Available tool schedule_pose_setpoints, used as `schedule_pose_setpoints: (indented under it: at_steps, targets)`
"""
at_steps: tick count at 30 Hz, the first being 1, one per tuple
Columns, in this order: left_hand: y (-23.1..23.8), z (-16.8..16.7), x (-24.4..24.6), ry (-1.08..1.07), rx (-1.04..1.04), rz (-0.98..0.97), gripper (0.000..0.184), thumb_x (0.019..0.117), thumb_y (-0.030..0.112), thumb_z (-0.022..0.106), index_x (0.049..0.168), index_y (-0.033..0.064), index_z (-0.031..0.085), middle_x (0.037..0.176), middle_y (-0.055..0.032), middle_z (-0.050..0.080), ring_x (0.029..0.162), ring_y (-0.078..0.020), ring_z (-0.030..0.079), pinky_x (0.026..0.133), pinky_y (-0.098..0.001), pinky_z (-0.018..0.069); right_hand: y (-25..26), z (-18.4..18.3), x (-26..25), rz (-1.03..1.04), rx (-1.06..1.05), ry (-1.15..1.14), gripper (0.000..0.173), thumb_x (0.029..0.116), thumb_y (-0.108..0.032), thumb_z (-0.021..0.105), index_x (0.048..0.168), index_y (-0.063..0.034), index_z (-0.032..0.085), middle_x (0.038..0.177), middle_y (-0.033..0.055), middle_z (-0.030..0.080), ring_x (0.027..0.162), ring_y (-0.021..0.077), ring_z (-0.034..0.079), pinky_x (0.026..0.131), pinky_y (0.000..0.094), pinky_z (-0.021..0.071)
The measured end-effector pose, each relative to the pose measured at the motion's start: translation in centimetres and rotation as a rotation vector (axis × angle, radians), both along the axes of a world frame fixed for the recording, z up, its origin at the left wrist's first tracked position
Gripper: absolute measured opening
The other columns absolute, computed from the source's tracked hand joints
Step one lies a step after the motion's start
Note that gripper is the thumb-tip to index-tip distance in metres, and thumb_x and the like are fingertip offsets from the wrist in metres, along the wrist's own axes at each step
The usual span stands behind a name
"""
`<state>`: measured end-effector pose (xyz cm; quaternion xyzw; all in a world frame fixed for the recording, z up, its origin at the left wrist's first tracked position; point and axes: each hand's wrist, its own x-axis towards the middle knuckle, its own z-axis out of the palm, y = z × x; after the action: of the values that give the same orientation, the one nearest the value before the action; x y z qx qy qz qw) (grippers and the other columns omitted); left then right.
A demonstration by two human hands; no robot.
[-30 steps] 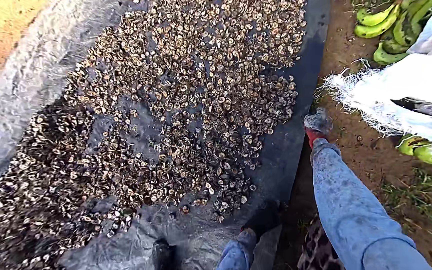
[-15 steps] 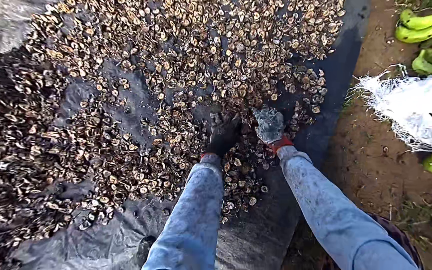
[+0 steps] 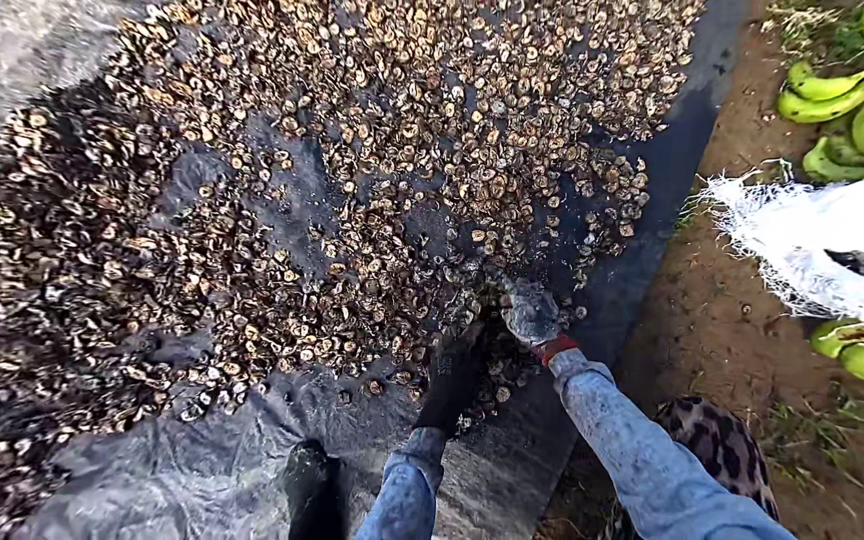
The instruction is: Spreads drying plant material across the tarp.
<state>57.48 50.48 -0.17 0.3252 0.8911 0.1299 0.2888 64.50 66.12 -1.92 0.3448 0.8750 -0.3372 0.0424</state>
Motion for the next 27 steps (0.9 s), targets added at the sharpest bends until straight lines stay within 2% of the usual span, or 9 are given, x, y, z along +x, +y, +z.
schedule_pose_setpoints:
  at_steps: [2, 6, 10, 14, 17, 20, 22, 24, 27]
  targets:
    - [1.9, 1.3, -1.7, -0.007, 0.152, 0.041, 0.066, 0.0948, 0.016, 0.07, 0.155, 0.01, 0.044, 0.139, -0.0224, 0.061, 0.126, -0.0395, 0.061, 0.107, -0.0582, 0.0461, 4.3, 2.1, -0.9, -0.191, -0.07, 0.06, 0.057, 0.1015, -0.022, 0.06, 0.156, -0.0132, 0.043, 0.146, 0.0214, 0.057, 0.133, 0.0414, 0.056, 0.107, 0.065, 0.043]
    - [6.4, 2.7, -4.2, 0.135, 0.289, -0.007, 0.044, 0.0977, 0.034, 0.07, 0.136, 0.013, 0.063, 0.125, -0.0203, 0.068, 0.114, -0.0429, 0.065, 0.092, -0.0673, 0.0501, 12.1, 4.9, -3.1, -0.422, -0.07, 0.034, 0.06, 0.1052, -0.03, 0.054, 0.16, -0.0131, 0.035, 0.151, 0.0223, 0.051, 0.138, 0.041, 0.051, 0.112, 0.0629, 0.0384]
    - [8.7, -1.3, -4.7, 0.297, 0.18, -0.11, 0.071, 0.0989, 0.059, 0.054, 0.161, 0.0292, 0.035, 0.169, -0.0238, 0.017, 0.152, -0.0553, 0.013, 0.112, -0.08, 0.0176, 14.3, 5.7, -3.1, -0.405, 0.123, -0.03, 0.058, 0.1047, -0.021, 0.052, 0.16, -0.0162, 0.036, 0.152, 0.0221, 0.052, 0.139, 0.0427, 0.05, 0.112, 0.0634, 0.0378]
    - [3.0, -6.6, -1.3, 0.298, 0.099, -0.368, 0.085, 0.0859, 0.075, 0.059, 0.159, 0.04, 0.035, 0.173, -0.0127, 0.009, 0.155, -0.0521, -0.005, 0.114, -0.0809, -0.0018, 6.8, 1.2, -0.5, -0.092, 0.195, -0.072, 0.084, 0.0915, -0.04, 0.073, 0.163, -0.026, 0.03, 0.159, 0.026, 0.039, 0.144, 0.0511, 0.038, 0.105, 0.077, 0.0353]
    - [-2.7, -4.5, -1.3, 0.142, 0.152, -0.376, 0.054, 0.0943, 0.065, 0.055, 0.139, 0.0368, 0.064, 0.168, -0.007, 0.032, 0.156, -0.0479, 0.007, 0.117, -0.0756, -0.0012, -2.7, -3.4, 2.0, 0.019, 0.254, -0.062, 0.098, 0.0814, -0.04, 0.079, 0.164, -0.0351, 0.025, 0.171, 0.0241, 0.008, 0.155, 0.0525, 0.008, 0.112, 0.0806, 0.0194]
    - [-6.1, -3.1, -6.0, 0.385, 0.418, -0.161, 0.033, 0.0965, 0.046, 0.061, 0.115, 0.0255, 0.08, 0.143, -0.0053, 0.063, 0.145, -0.0454, 0.041, 0.118, -0.073, 0.0158, -7.7, -4.6, 3.2, 0.03, 0.186, 0.062, 0.064, 0.0938, -0.016, 0.067, 0.155, -0.021, 0.048, 0.162, 0.0248, 0.037, 0.147, 0.0527, 0.033, 0.112, 0.0757, 0.0257]
    - [-6.6, -2.2, -11.2, 0.47, 0.287, 0.014, 0.05, 0.0938, 0.056, 0.063, 0.136, 0.0306, 0.068, 0.16, -0.0148, 0.043, 0.151, -0.0512, 0.025, 0.114, -0.0777, 0.013, -8.7, -1.9, 3.6, 0.058, -0.05, -0.028, 0.079, 0.0941, -0.027, 0.073, 0.162, -0.0185, 0.034, 0.166, 0.0254, 0.026, 0.151, 0.0516, 0.024, 0.115, 0.0755, 0.0207]
    - [-5.1, -1.6, -14.8, 0.397, 0.001, 0.178, 0.084, 0.0905, 0.071, 0.058, 0.161, 0.0341, 0.032, 0.17, -0.0254, 0.01, 0.152, -0.0579, 0.007, 0.11, -0.083, 0.0156, -10.3, -0.7, 2.8, 0.214, -0.042, -0.151, 0.106, 0.0812, -0.046, 0.083, 0.165, -0.0266, 0.021, 0.171, 0.0248, 0.006, 0.155, 0.0535, 0.006, 0.115, 0.0798, 0.0125]
    - [-3.9, -3.7, -12.3, 0.237, -0.107, 0.207, 0.103, 0.0788, 0.067, 0.077, 0.162, 0.0362, 0.026, 0.169, -0.0278, 0.001, 0.15, -0.0613, 0.007, 0.104, -0.086, 0.0229, -14.2, -3.6, 3.5, 0.379, 0.178, -0.087, 0.096, 0.0696, -0.054, 0.082, 0.156, -0.0363, 0.044, 0.165, 0.0251, 0.029, 0.15, 0.0579, 0.021, 0.112, 0.08, 0.0163]
